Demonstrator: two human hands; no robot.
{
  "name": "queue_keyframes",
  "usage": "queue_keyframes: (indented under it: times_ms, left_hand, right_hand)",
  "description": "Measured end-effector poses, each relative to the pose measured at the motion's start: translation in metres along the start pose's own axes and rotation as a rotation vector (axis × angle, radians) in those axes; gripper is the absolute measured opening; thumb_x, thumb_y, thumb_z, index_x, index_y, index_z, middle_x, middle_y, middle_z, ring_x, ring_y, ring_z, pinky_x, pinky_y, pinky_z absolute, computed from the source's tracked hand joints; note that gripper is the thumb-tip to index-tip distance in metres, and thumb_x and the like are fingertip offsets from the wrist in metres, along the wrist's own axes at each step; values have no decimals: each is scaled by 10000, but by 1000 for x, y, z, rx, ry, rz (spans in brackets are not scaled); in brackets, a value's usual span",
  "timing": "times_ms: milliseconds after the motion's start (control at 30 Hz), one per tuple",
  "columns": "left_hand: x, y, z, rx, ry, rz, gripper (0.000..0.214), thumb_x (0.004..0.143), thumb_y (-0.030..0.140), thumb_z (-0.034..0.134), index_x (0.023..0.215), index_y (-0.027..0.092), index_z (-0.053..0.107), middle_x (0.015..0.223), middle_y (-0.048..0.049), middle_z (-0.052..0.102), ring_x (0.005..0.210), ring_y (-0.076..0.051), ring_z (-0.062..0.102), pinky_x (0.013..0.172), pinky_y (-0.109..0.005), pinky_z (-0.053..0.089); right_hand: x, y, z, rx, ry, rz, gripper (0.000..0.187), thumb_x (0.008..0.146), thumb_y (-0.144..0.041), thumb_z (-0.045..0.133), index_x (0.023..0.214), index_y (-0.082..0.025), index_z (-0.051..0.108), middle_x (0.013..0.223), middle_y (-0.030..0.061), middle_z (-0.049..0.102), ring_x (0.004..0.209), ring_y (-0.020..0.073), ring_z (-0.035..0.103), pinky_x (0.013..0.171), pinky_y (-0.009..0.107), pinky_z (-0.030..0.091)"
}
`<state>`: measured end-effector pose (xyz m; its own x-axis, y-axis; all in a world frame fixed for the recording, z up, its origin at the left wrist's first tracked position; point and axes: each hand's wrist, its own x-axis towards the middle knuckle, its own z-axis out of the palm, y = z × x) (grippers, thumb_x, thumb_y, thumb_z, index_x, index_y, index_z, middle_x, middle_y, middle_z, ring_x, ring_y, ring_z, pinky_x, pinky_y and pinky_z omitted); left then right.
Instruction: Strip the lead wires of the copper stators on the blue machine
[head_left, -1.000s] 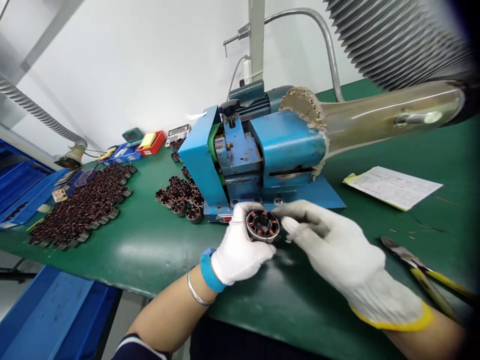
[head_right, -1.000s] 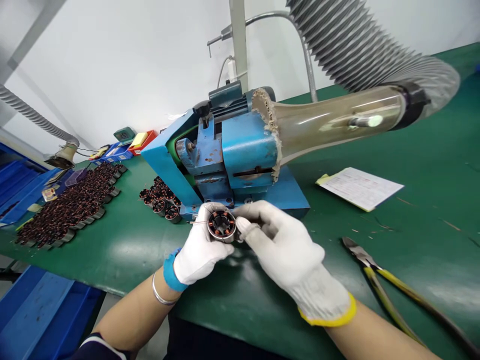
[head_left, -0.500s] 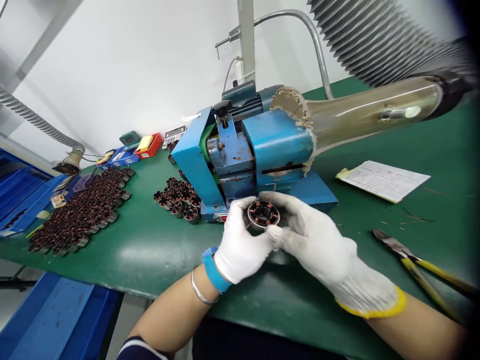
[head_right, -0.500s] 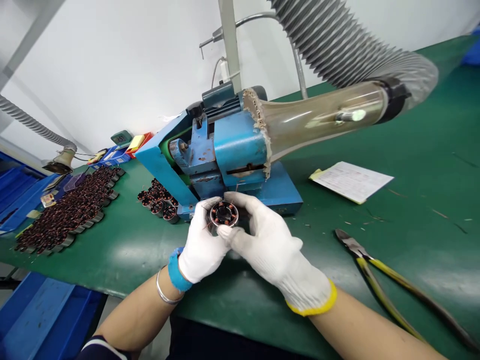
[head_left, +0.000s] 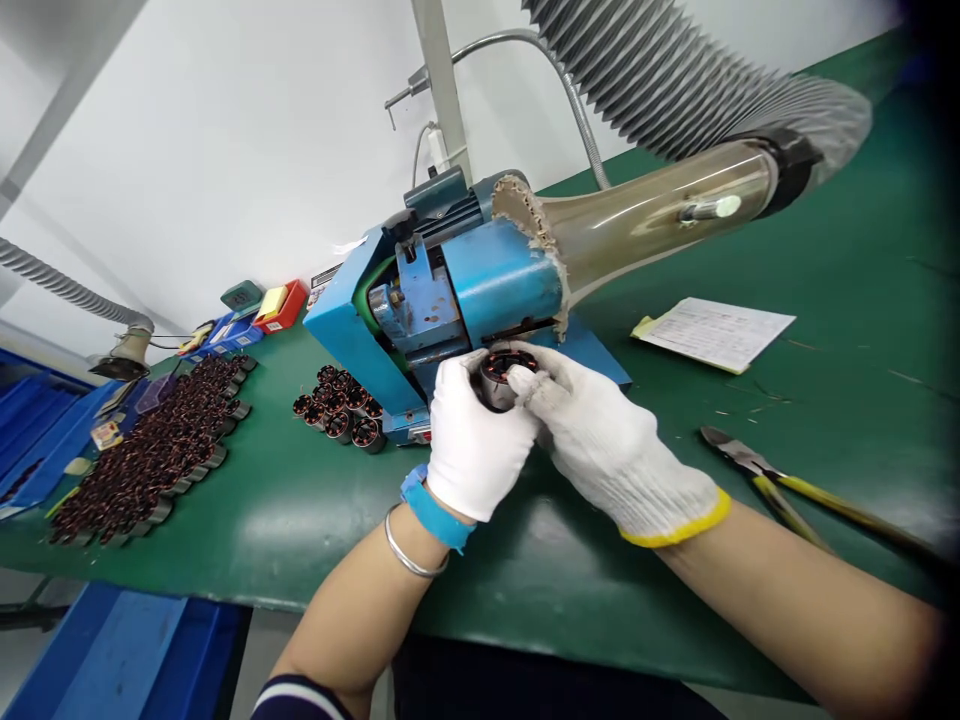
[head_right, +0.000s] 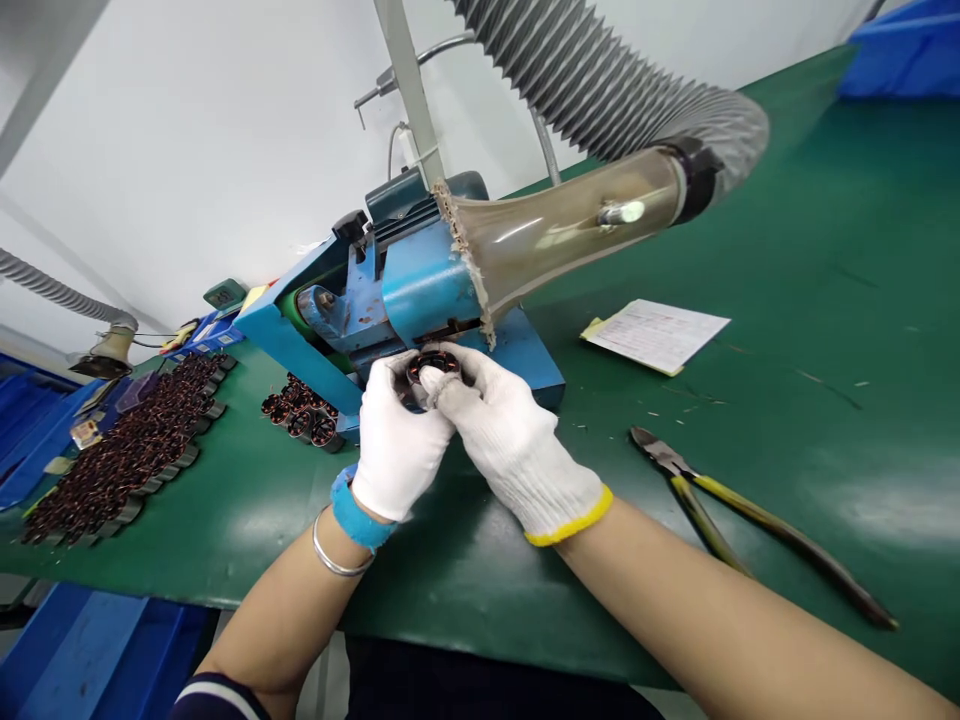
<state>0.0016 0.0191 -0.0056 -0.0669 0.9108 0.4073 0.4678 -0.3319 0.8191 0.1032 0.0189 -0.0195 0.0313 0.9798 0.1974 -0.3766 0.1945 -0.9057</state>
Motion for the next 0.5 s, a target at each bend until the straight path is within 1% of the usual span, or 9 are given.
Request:
queue_keyframes:
  times_ms: [133,233,300,333,367,433,500]
  left_hand:
    - [2,6,5,44,-18,-16,378,742,233,784,1057,213,575,1085,-88,693,987,-256,689,892,-428,575]
    - [3,7,7,50,-31,-32,401,728,229,799,1058,222,572,1082,-91,693,983,-267,691,879,-438,577]
    - [1,5,6,31,-33,-28,390,750,241,782,1072,221,565,1083,-94,689,976,-265,691,864,-436,580]
    - [-1,4,4,21,-36,-18,390,755,241,774,1080,218,559,1087,-95,684,978,-262,689,861,-432,581]
    - [-3,2,1,12,-40,5,395,754,238,770,1084,214,553,1087,-95,677,981,-259,685,862,-427,580]
    - [-9,-4,-8,-14,-65,97,429,731,228,781,1087,211,542,1084,-87,658,987,-251,675,874,-415,575]
    - [-15,-12,-20,-51,-115,206,477,704,257,819,1081,214,530,1071,-73,638,965,-240,665,865,-402,573]
  right_hand:
    - [-2,-2,-6,25,-6,1,470,813,-596,732,1121,-244,681,1115,69,746,1131,298,683,1027,422,559]
    - [-2,3,-9,52,6,11,443,843,-575,717,1152,-260,687,1151,61,736,1155,314,670,1068,457,529]
    - [-3,6,-10,69,12,22,444,830,-558,737,1157,-262,683,1153,63,736,1152,323,671,1070,472,526]
    - [-4,6,-10,67,16,28,453,811,-547,755,1155,-261,679,1138,67,740,1130,325,682,1048,475,542]
    - [-6,6,-10,50,16,32,463,791,-532,772,1153,-260,674,1123,72,743,1102,325,695,1013,472,566]
    - [-11,3,-11,-35,-1,15,487,749,-490,798,1152,-252,665,1100,85,747,1038,324,718,923,456,614]
    - [-17,-2,-13,-202,-58,-34,500,721,-444,802,1157,-239,669,1111,97,743,1015,331,723,876,452,631]
